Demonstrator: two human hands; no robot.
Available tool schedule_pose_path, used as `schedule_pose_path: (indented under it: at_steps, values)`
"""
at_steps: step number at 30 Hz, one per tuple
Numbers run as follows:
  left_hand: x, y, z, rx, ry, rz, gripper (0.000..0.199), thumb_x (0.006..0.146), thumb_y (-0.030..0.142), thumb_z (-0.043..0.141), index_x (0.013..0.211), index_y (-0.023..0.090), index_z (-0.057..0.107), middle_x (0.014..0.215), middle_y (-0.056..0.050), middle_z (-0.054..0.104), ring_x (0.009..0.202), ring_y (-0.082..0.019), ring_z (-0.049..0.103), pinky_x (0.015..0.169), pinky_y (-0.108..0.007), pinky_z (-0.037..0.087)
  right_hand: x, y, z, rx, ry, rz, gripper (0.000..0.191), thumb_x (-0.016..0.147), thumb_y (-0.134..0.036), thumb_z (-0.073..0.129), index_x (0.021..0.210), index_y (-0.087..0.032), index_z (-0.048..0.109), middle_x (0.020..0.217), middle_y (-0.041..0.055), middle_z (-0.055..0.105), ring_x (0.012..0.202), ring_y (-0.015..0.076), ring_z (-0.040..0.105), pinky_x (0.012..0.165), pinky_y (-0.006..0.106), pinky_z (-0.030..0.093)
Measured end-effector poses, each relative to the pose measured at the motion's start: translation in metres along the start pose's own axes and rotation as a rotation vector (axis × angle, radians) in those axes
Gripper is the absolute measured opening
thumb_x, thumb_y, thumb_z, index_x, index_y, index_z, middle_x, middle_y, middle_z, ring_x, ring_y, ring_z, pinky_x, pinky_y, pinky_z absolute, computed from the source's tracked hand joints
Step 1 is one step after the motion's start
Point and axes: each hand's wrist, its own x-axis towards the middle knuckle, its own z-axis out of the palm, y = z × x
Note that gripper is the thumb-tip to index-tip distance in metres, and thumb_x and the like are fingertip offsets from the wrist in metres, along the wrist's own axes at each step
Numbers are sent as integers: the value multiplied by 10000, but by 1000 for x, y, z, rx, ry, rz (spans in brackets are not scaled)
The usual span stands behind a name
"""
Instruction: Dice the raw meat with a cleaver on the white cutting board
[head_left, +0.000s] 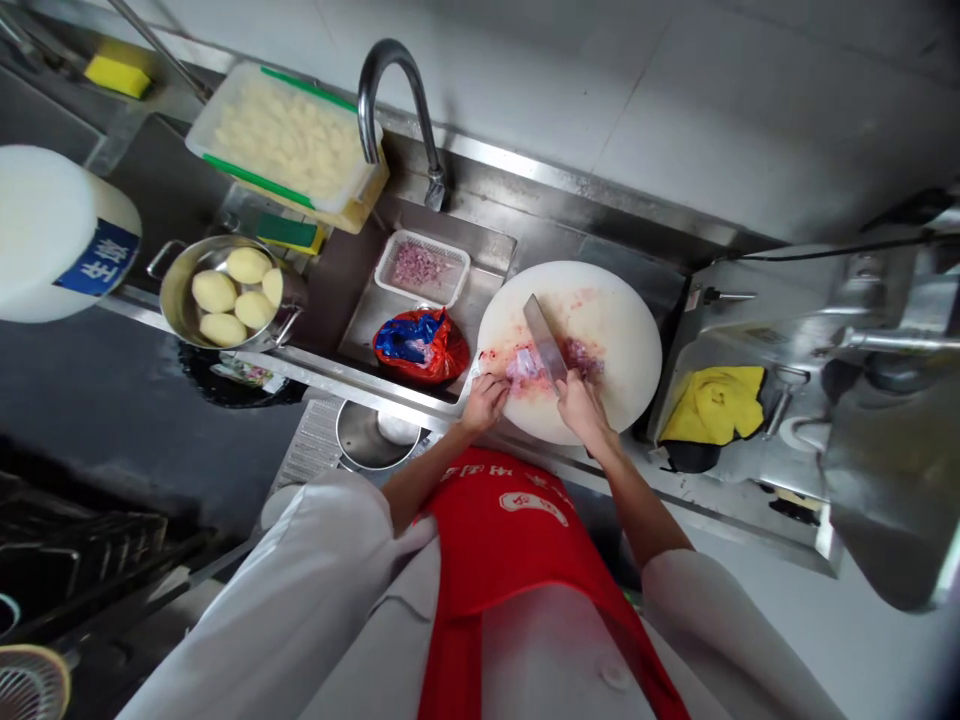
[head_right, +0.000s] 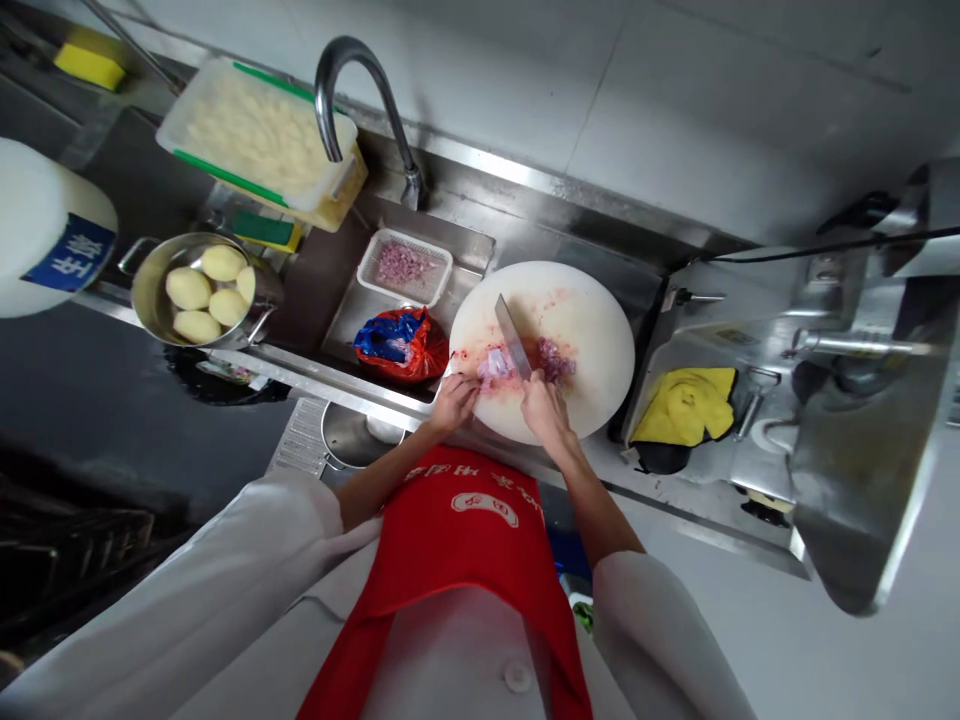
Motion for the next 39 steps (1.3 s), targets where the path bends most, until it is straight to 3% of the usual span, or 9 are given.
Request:
schedule_pose_path:
  at_steps: [4, 9, 12, 19, 25, 28, 31, 35, 39]
  values:
    - [-5, -1, 2, -20, 32, -18, 270, 1022, 329, 457, 1021, 193, 690, 1057, -95, 684, 1038, -208, 615, 950, -408, 477, -10, -19, -1, -13, 132, 44, 446, 1061, -356, 223, 1282, -75, 492, 1022, 208, 712, 934, 287, 694, 735, 320, 454]
    - [-3, -2, 1, -15, 23, -4, 266, 1017, 321, 467, 1018, 185, 695, 1032, -96, 692, 1018, -211, 618, 932, -409, 478, 4, -28, 21, 24, -39, 5, 360, 1047, -290, 326, 1253, -64, 515, 1056, 200, 712, 973, 272, 692, 735, 299, 450]
    - [-3, -4, -2, 1, 60, 8, 267, 1015, 322, 471, 1004, 185, 701, 1014, -97, 689, 998, -210, 620, 918, -406, 477, 10, -18, 11, 20, -43, -30, 304, 1034, -279, 369, 1206, -101, 545, 1026, 181, 717, 948, 268, 694, 736, 297, 445]
    - [-11, -3, -2, 17, 104, -39, 250, 1008, 325, 489, 927, 187, 681, 1009, -91, 692, 1007, -207, 628, 905, -386, 467, 0, -20, -24, 93, 346, -56, 385, 1046, -350, 326, 1235, -72, 514, 962, 183, 702, 895, 291, 673, 754, 342, 446]
    - [-2, 5, -1, -15, 123, -71, 224, 1003, 298, 487, 957, 187, 676, 1013, -91, 686, 1006, -208, 619, 927, -398, 475, 10, -28, -3, 43, 98, -15, 306, 1045, -292, 358, 1190, -92, 537, 958, 163, 720, 856, 251, 687, 709, 298, 429]
    - [16, 9, 5, -44, 46, -27, 221, 1002, 301, 495, 1062, 189, 675, 1093, -97, 670, 1089, -221, 588, 974, -414, 470, 11, -26, 11, 22, -7, 0, 300, 1046, -276, 361, 1222, -104, 532, 1018, 163, 721, 906, 241, 695, 730, 285, 433]
    - [32, 9, 14, -21, -72, 42, 229, 990, 311, 519, 1104, 186, 673, 1129, -100, 651, 1126, -242, 568, 999, -444, 460, 2, -20, 21, -2, -31, 2, 315, 1043, -251, 360, 1260, -85, 517, 1075, 180, 710, 982, 248, 686, 777, 292, 445]
    - [38, 6, 20, 4, -120, 51, 229, 988, 257, 501, 1125, 173, 664, 1132, -107, 641, 1120, -244, 561, 994, -450, 464, -16, -12, 32, -17, -72, 22, 302, 1030, -210, 375, 1249, -69, 529, 1092, 197, 700, 1030, 242, 675, 818, 288, 454]
    - [37, 2, 15, 2, -173, 88, 235, 991, 247, 489, 1120, 172, 670, 1124, -109, 638, 1125, -248, 560, 990, -456, 468, 4, -17, 33, 28, -34, 36, 302, 1034, -249, 392, 1250, -78, 516, 1089, 189, 704, 1017, 243, 683, 777, 277, 458]
